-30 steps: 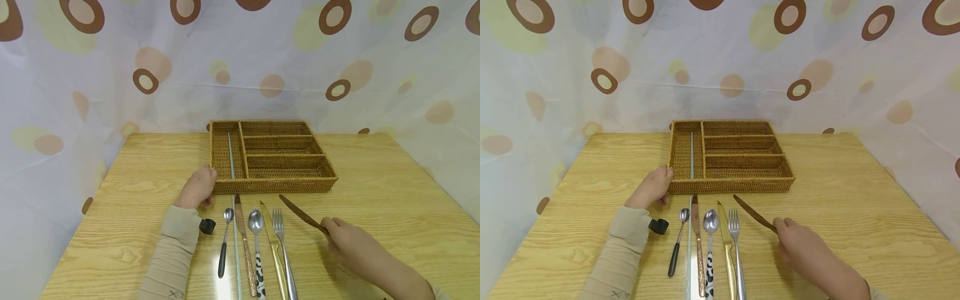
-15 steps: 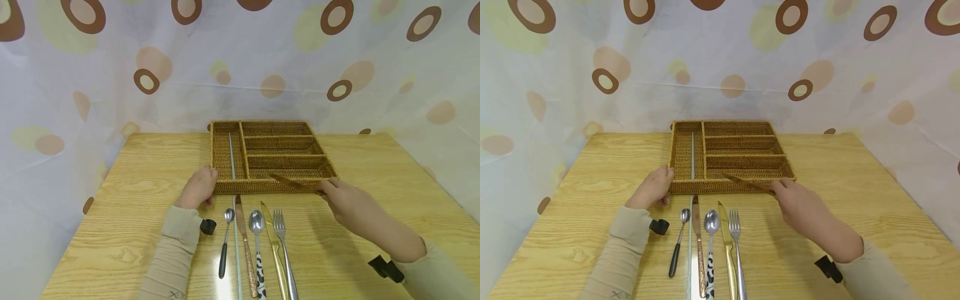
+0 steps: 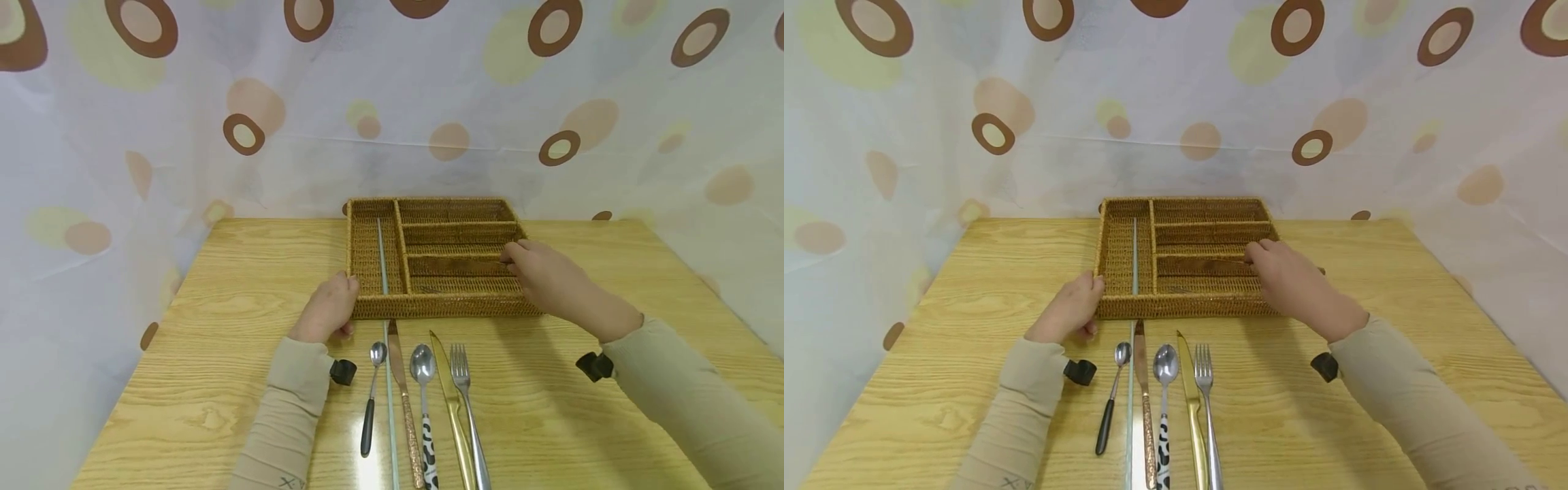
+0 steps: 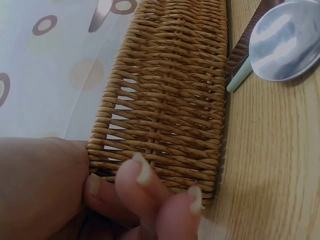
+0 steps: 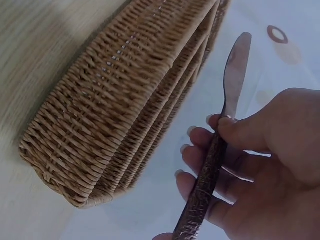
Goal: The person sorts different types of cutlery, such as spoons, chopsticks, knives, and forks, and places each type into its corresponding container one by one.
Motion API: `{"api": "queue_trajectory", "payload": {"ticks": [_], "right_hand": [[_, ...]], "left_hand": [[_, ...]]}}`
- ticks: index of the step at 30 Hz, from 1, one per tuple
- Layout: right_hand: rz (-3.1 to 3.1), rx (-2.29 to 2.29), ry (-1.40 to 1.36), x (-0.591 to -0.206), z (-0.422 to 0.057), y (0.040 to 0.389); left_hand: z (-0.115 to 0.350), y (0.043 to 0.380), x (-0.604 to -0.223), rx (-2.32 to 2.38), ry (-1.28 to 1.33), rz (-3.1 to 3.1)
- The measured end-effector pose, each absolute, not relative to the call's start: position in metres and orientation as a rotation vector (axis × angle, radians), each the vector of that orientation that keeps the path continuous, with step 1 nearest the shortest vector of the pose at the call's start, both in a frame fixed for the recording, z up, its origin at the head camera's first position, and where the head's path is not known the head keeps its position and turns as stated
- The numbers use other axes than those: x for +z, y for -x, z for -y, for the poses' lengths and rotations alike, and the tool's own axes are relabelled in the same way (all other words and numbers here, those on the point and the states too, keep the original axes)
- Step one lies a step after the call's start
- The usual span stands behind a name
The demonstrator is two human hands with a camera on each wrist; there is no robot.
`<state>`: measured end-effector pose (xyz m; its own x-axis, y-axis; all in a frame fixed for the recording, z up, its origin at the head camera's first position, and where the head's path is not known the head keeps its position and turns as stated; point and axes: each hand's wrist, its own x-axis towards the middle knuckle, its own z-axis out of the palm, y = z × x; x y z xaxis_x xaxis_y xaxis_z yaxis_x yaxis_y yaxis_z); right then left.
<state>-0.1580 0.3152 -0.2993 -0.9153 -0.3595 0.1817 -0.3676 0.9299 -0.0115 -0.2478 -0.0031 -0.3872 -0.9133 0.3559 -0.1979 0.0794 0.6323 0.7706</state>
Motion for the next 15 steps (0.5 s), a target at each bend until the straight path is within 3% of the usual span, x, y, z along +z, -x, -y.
{"api": "queue_trajectory", "payload": {"ticks": [15], "right_hand": [[3.18, 0.364, -0.297, -0.308, -0.327, 0.232]], "left_hand": [[0.002, 0.247, -0.386, 1.203, -0.312, -2.487]]}}
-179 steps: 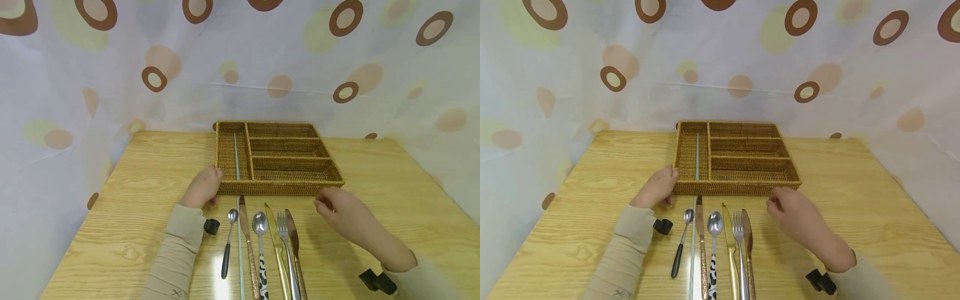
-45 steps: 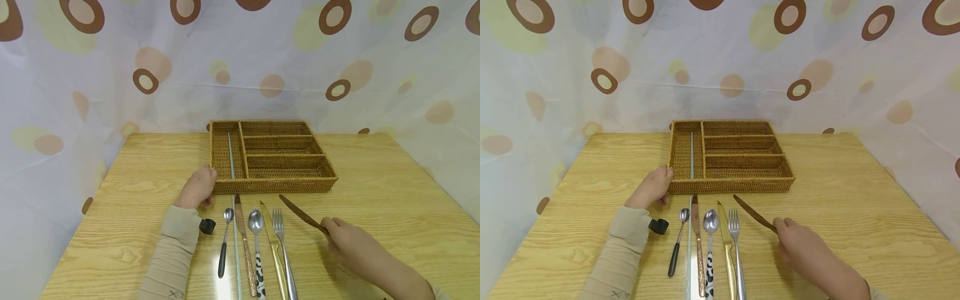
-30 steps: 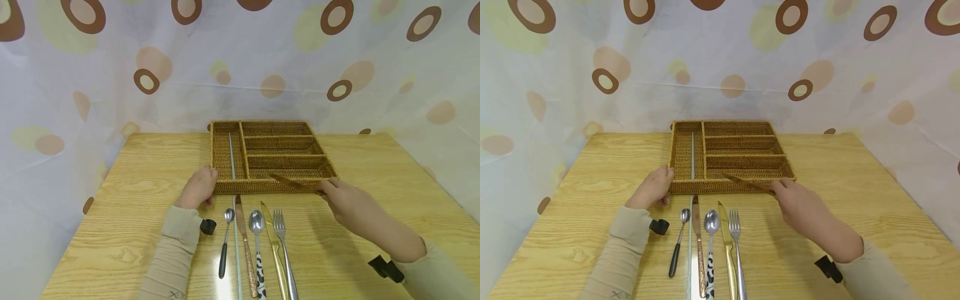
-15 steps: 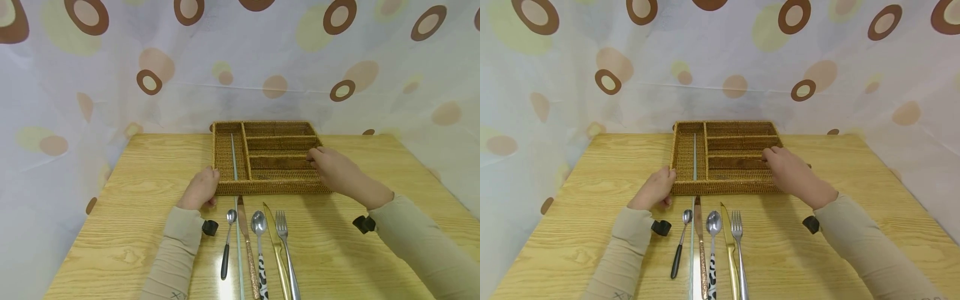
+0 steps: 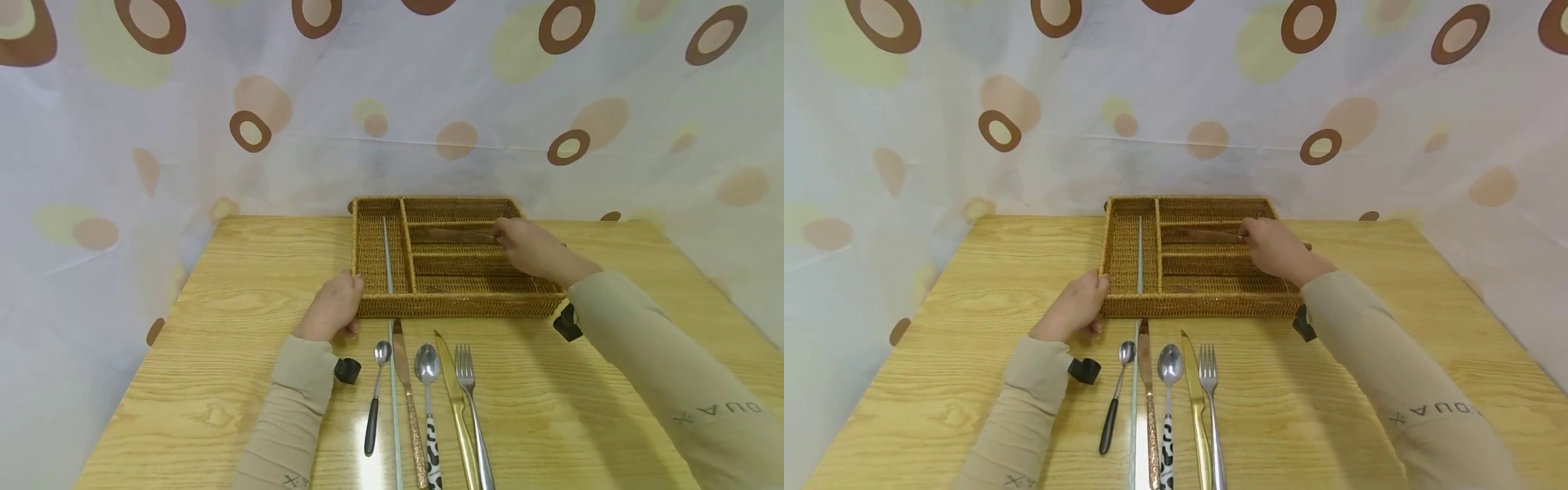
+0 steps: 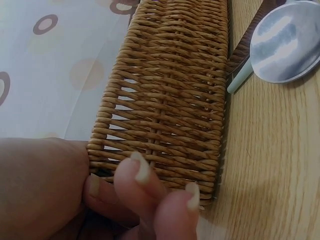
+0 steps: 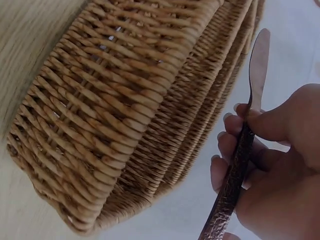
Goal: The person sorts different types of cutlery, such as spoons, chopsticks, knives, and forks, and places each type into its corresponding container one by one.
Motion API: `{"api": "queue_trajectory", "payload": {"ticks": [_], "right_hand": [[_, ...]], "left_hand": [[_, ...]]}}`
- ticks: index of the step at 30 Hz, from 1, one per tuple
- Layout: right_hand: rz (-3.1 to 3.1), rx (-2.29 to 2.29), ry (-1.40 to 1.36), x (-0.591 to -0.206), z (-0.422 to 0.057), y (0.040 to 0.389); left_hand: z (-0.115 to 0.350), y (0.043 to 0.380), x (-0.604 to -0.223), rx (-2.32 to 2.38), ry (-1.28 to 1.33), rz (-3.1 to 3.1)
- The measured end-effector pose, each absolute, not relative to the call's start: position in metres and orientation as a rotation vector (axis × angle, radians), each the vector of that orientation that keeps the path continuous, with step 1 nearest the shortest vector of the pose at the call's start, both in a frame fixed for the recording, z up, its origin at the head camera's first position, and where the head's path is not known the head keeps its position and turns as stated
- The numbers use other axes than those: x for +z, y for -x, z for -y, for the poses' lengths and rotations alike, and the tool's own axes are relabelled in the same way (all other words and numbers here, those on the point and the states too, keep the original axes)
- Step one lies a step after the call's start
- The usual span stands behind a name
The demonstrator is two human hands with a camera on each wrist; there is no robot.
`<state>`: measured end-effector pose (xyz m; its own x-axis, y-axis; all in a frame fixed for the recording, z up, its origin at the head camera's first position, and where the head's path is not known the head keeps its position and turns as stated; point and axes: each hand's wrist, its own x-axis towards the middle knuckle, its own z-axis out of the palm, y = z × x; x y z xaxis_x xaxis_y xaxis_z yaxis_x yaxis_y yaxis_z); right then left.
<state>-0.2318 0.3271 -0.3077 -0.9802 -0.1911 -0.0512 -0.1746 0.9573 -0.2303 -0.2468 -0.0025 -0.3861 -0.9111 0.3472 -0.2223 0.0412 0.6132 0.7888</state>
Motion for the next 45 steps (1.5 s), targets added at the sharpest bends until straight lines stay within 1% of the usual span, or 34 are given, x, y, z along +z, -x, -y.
{"api": "queue_trajectory", "payload": {"ticks": [6, 18, 31, 41, 45], "right_hand": [[-3.006, -0.339, 0.295, -0.317, -0.329, 0.252], [-2.819, -0.474, 0.226, -0.338, -0.329, 0.275], [-2.703, -0.446, 0.08, -0.347, -0.325, 0.275], [-2.752, -0.4, 0.055, -0.351, -0.324, 0.27], [-2.81, -0.449, 0.088, -0.351, -0.324, 0.27]], "left_hand": [[0.003, 0.247, -0.385, 1.203, -0.315, -2.493], [0.001, 0.248, -0.386, 1.251, -0.276, -2.46], [0.001, 0.249, -0.386, 1.234, -0.278, -2.461], [0.002, 0.247, -0.384, 1.256, -0.282, -2.444], [0.003, 0.247, -0.385, 1.257, -0.292, -2.448]]}}
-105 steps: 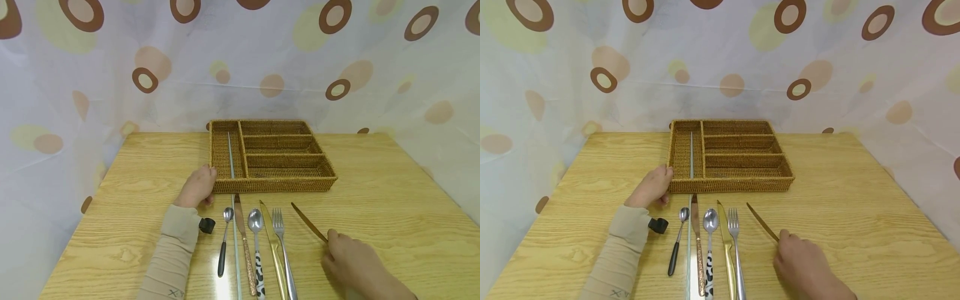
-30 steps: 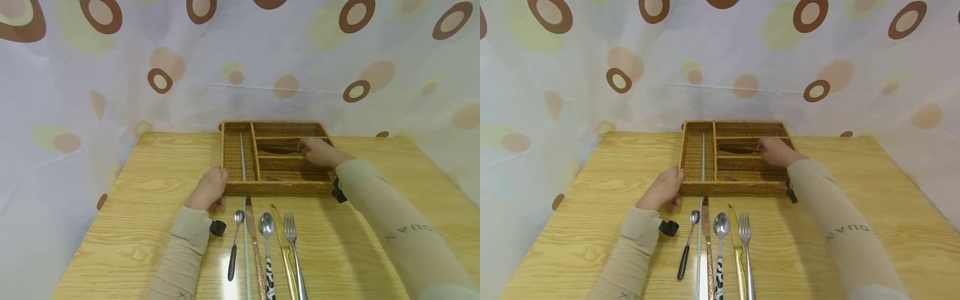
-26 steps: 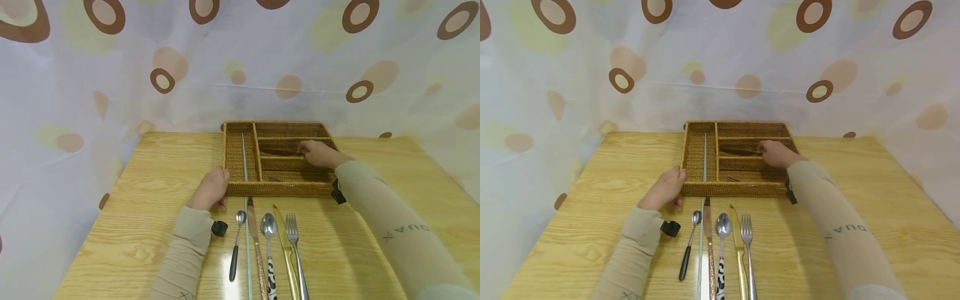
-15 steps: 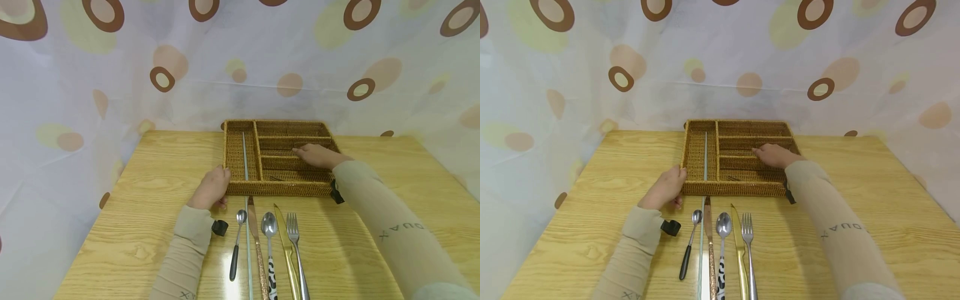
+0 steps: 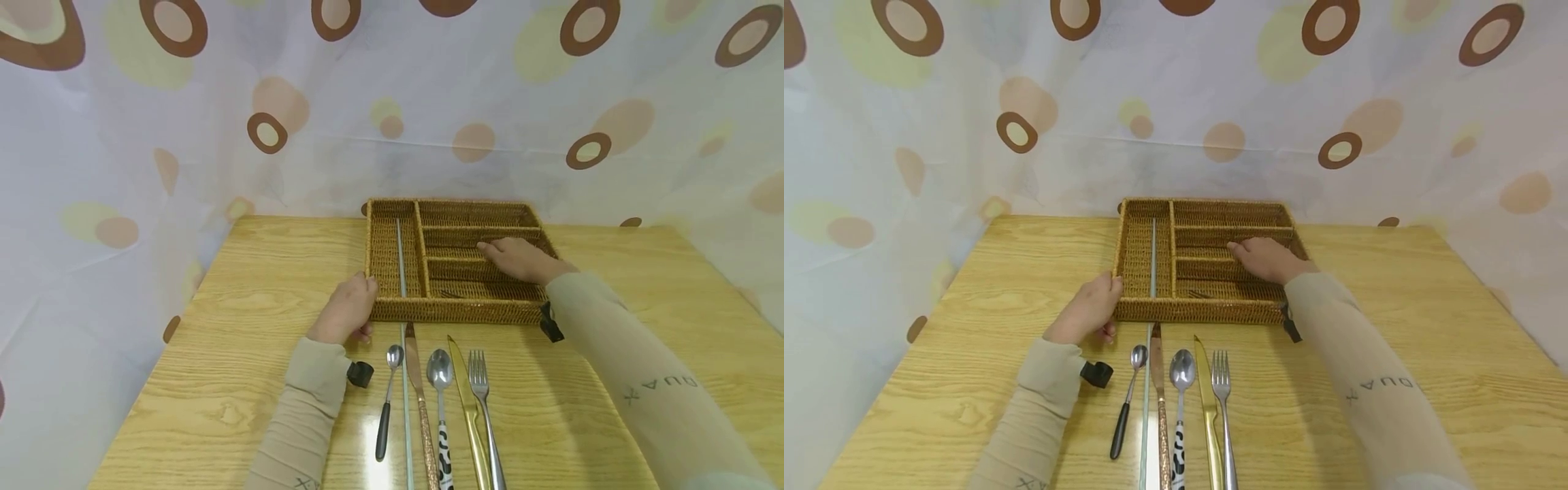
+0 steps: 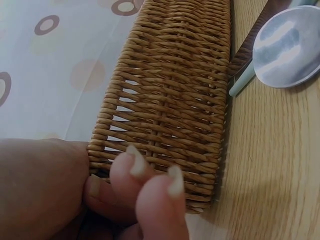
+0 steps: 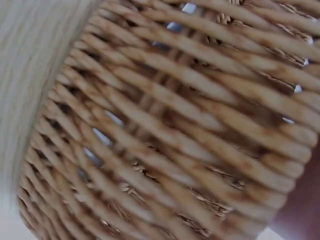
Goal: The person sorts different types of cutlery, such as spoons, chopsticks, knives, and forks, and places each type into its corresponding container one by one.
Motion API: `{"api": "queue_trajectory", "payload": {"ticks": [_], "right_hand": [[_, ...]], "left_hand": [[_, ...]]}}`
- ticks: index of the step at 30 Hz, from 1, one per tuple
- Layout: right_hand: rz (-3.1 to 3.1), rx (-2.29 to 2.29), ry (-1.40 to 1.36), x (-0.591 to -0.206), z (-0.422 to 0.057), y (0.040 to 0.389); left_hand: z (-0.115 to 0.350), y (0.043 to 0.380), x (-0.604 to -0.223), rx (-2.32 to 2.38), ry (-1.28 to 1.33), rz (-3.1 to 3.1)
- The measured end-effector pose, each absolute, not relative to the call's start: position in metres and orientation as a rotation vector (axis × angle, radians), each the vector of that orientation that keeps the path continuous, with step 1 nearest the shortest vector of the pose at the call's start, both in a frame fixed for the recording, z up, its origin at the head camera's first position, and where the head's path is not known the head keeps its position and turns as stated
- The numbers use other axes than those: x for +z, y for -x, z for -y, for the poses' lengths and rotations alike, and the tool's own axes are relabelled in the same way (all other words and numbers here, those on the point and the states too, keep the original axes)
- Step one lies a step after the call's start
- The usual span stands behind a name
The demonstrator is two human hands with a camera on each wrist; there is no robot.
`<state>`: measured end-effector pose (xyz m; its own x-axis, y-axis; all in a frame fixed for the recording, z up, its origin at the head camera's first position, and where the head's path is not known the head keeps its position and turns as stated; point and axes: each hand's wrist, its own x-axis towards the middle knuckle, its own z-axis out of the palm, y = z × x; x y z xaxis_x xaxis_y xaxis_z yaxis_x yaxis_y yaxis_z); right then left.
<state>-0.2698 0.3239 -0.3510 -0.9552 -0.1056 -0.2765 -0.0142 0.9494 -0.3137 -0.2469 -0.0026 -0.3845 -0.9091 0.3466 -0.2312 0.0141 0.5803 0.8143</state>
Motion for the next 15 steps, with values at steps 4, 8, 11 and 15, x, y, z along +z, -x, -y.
{"api": "queue_trajectory", "payload": {"ticks": [4, 8, 11, 15], "right_hand": [[-2.94, -0.472, 0.139, -0.346, -0.324, 0.264], [-3.094, -0.418, 0.178, -0.339, -0.324, 0.25], [-3.189, -0.388, 0.19, -0.334, -0.322, 0.235], [-3.282, -0.436, 0.212, -0.329, -0.317, 0.209]], "left_hand": [[0.001, 0.247, -0.384, 1.261, -0.295, -2.448], [0.001, 0.246, -0.383, 1.263, -0.285, -2.448], [0.002, 0.246, -0.384, 1.26, -0.283, -2.443], [0.003, 0.245, -0.384, 1.255, -0.292, -2.44]]}}
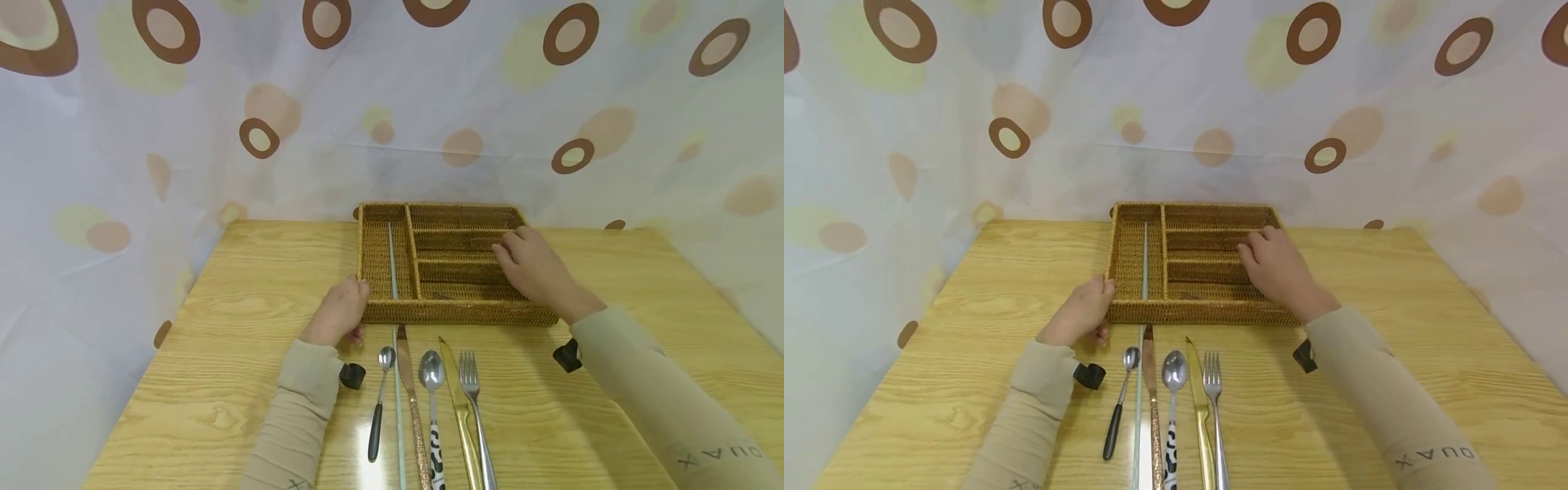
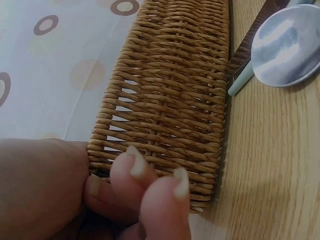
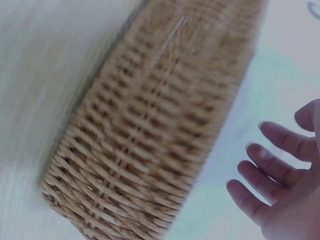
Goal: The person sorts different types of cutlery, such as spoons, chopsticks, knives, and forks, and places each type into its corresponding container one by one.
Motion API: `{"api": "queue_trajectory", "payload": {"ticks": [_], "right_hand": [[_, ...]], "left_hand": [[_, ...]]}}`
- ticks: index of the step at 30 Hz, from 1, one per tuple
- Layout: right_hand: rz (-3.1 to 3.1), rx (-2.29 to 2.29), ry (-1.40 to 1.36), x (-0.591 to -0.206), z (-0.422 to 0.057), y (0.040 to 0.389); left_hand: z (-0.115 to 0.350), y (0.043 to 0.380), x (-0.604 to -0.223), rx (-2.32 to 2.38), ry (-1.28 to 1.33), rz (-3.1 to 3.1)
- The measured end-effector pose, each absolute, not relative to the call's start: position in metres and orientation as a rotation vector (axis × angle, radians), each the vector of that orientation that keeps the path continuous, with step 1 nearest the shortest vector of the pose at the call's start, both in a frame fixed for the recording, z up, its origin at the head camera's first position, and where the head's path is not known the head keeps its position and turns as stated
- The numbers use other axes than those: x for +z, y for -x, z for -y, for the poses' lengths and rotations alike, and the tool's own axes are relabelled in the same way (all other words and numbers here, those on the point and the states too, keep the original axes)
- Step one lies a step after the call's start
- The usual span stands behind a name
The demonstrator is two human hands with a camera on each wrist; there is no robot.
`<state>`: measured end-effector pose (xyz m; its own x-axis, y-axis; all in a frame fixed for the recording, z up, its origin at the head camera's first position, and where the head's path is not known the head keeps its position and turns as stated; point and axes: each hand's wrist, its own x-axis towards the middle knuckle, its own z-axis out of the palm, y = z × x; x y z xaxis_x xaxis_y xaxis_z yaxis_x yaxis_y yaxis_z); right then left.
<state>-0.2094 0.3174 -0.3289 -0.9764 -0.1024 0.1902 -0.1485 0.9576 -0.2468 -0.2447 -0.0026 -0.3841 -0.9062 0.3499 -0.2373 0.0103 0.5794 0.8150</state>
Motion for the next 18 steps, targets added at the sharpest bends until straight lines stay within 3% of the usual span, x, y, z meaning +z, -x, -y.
{"api": "queue_trajectory", "payload": {"ticks": [18], "right_hand": [[2.873, 0.595, -0.311, -0.347, -0.281, 0.087]], "left_hand": [[0.002, 0.246, -0.386, 1.274, -0.298, -2.432]]}}
